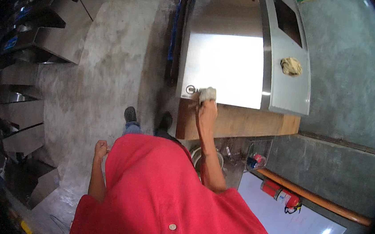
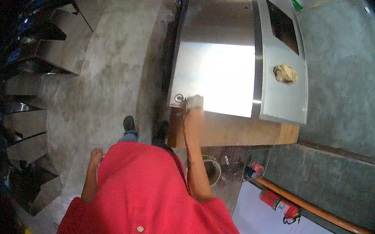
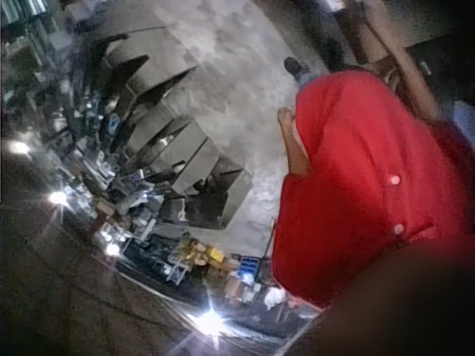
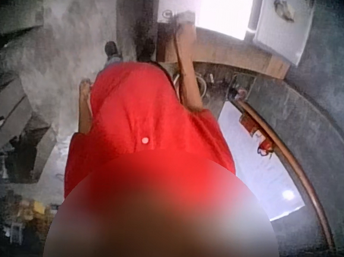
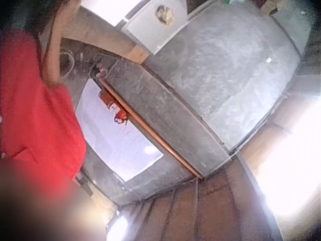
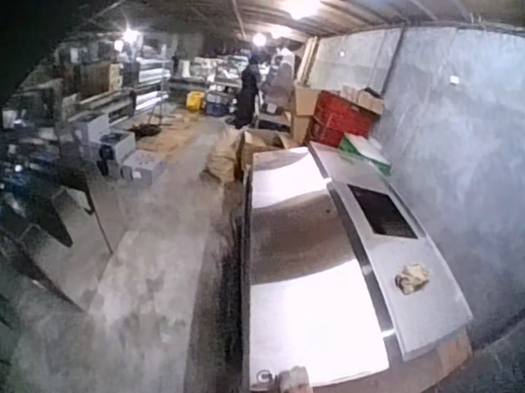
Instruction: The person wipes the surface of a stainless steel appliance with a cloth, repeatedly dipping the cloth into a bucket of water and wringing it out. The person cleans multiple sections of the appliance, including the top and side panels, in a workshop environment.
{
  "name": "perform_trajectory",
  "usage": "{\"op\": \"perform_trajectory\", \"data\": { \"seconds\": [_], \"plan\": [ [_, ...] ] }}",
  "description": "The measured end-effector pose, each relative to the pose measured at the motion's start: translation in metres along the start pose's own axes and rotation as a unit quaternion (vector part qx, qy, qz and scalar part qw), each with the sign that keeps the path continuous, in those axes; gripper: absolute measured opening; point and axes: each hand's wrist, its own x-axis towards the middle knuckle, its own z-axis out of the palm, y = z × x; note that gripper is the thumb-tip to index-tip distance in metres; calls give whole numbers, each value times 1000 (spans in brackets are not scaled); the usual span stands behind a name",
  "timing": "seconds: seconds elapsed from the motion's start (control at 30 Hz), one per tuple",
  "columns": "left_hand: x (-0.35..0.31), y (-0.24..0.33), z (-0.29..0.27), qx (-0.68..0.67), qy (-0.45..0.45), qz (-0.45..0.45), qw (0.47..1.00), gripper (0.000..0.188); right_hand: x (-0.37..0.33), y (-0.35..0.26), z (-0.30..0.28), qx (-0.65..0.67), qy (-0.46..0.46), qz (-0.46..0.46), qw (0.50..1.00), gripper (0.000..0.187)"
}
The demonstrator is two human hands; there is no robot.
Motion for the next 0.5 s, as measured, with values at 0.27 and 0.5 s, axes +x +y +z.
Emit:
{"op": "perform_trajectory", "data": {
  "seconds": [0.27, 0.5],
  "plan": [
    [-5, 73, 19, -7, 6, 29, 1000, 21, -10, 6, 6, 35, 38, -14, 999, 20],
    [-36, 239, 130, 87, -74, 372, 921, 28, -17, 10, 4, 5, -21, 16, 1000, 19]
  ]
}}
